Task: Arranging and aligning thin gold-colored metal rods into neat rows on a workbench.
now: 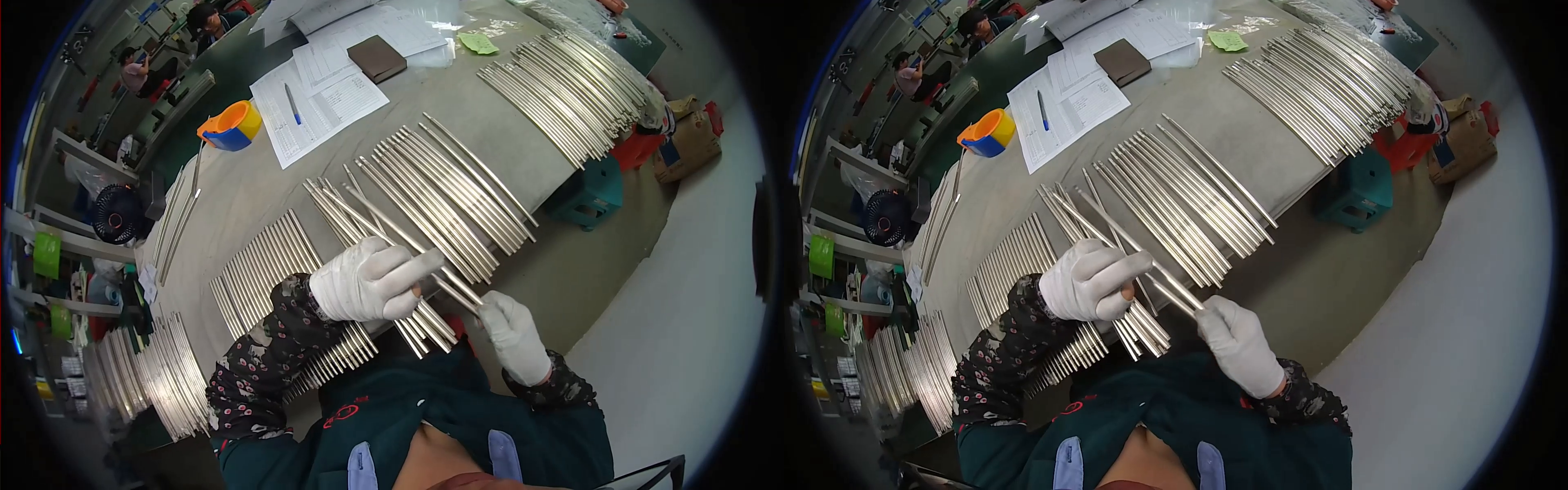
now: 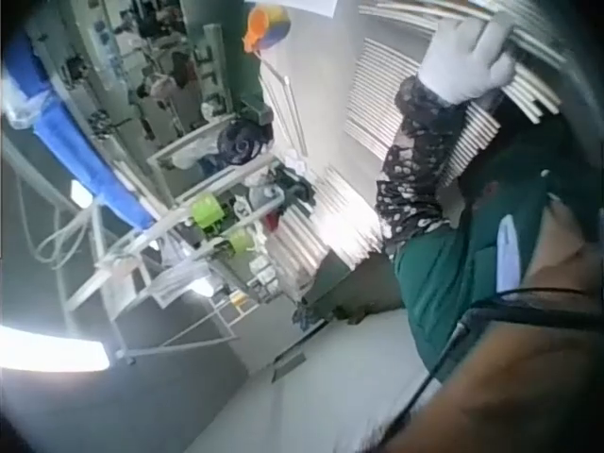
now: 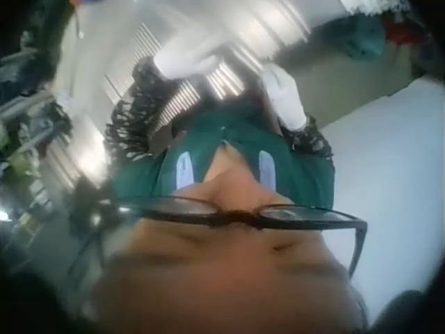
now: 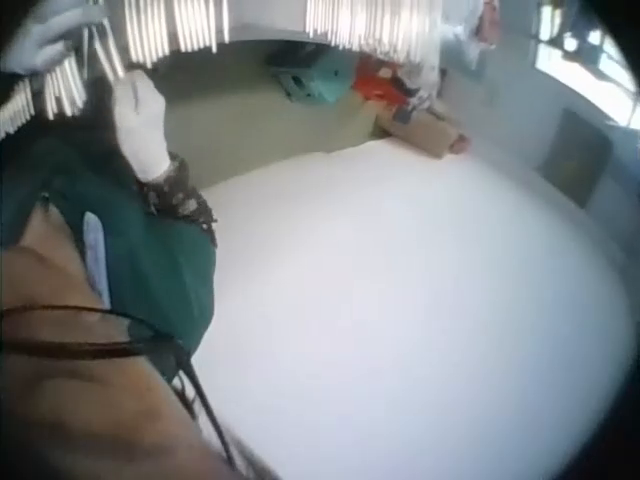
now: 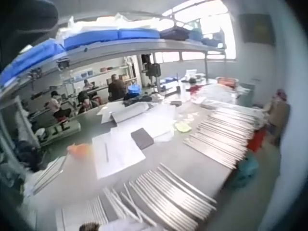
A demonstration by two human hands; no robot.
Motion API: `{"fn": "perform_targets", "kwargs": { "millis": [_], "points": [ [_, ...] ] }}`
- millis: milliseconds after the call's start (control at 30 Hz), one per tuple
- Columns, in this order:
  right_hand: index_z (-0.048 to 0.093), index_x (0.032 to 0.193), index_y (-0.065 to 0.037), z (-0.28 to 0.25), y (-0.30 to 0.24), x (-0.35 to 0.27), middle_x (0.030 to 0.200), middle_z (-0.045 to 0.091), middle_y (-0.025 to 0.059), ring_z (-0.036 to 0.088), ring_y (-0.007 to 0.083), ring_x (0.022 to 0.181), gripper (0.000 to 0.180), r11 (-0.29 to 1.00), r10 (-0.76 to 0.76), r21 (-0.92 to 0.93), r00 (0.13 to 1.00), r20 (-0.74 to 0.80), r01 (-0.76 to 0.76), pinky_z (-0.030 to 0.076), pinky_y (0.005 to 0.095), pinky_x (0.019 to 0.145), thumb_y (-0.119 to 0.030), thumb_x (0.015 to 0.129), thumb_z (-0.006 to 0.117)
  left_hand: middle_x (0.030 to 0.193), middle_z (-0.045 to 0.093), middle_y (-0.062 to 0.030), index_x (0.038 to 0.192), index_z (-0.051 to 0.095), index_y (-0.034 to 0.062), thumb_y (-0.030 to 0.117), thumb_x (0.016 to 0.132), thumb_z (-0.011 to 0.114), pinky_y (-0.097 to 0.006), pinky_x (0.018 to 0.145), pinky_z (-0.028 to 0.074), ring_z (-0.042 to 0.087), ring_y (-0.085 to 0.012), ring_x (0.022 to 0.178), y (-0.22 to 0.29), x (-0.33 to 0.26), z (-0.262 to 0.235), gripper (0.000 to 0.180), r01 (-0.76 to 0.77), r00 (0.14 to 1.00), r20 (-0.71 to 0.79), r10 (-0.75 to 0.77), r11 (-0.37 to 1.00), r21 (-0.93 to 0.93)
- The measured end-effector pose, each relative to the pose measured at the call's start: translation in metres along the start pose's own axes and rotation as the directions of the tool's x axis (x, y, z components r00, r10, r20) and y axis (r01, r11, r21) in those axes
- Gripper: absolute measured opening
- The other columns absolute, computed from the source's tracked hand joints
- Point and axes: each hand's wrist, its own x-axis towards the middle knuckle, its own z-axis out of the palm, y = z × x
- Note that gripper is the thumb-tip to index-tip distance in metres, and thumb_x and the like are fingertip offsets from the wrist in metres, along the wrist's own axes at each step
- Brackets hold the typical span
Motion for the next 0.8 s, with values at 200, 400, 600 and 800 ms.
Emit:
{"fn": "perform_targets", "kwargs": {
  "millis": [200, 400, 600, 800],
  "points": [
    [0.054, 0.076, 0.000, 0.019, 0.001, 0.006, 0.060, 0.048, 0.0098, 0.046, 0.0186, 0.051, 0.020, 0.979, -0.147, -0.117, 0.977, 0.156, 0.166, 0.041, 0.0312, 0.051, -0.015, 0.089, 0.054, 0.086, 0.054, -0.0112, 0.087, 0.037, 0.0093, 0.008, 0.070, 0.056, -0.044, 0.090, 0.044, 0.056, -0.0248, 0.078, 0.004, -0.004, -0.015, 0.026, 0.037, 0.997, 0.070, -0.041, 0.998, 0.050],
    [0.058, 0.081, -0.001, 0.009, -0.009, 0.024, 0.066, 0.056, 0.0154, 0.056, 0.0277, 0.057, 0.014, 0.934, -0.176, -0.258, 0.946, 0.273, 0.248, 0.045, 0.0343, 0.055, -0.014, 0.085, 0.056, 0.081, 0.051, -0.0105, 0.089, 0.039, 0.0066, 0.002, 0.070, 0.058, -0.041, 0.068, 0.050, 0.054, -0.0277, 0.071, 0.000, -0.014, -0.017, 0.028, 0.061, 0.980, 0.192, -0.051, 0.997, -0.048],
    [0.061, 0.091, -0.005, -0.011, -0.015, 0.067, 0.090, 0.060, 0.0096, 0.060, 0.0272, 0.083, 0.022, 0.568, -0.596, -0.500, 0.745, 0.299, 0.654, 0.049, 0.0341, 0.069, 0.000, 0.070, 0.053, 0.074, 0.046, -0.0081, 0.080, 0.042, 0.0081, 0.010, 0.065, 0.061, -0.038, 0.065, 0.048, 0.049, -0.0233, 0.064, -0.002, -0.023, -0.017, 0.024, -0.082, 0.937, 0.333, 0.106, 0.993, -0.087],
    [0.061, 0.091, -0.007, 0.025, -0.026, 0.106, 0.114, 0.054, 0.0087, 0.045, 0.0282, 0.117, 0.020, 0.171, -0.457, -0.555, 0.565, 0.687, 0.814, 0.037, 0.0462, 0.095, -0.015, 0.073, 0.061, 0.075, 0.047, -0.0082, 0.078, 0.043, 0.0079, 0.011, 0.067, 0.060, -0.038, 0.065, 0.048, 0.050, -0.0232, 0.066, 0.000, -0.024, -0.010, 0.020, -0.109, 0.937, 0.325, 0.126, 0.992, -0.070]
  ]
}}
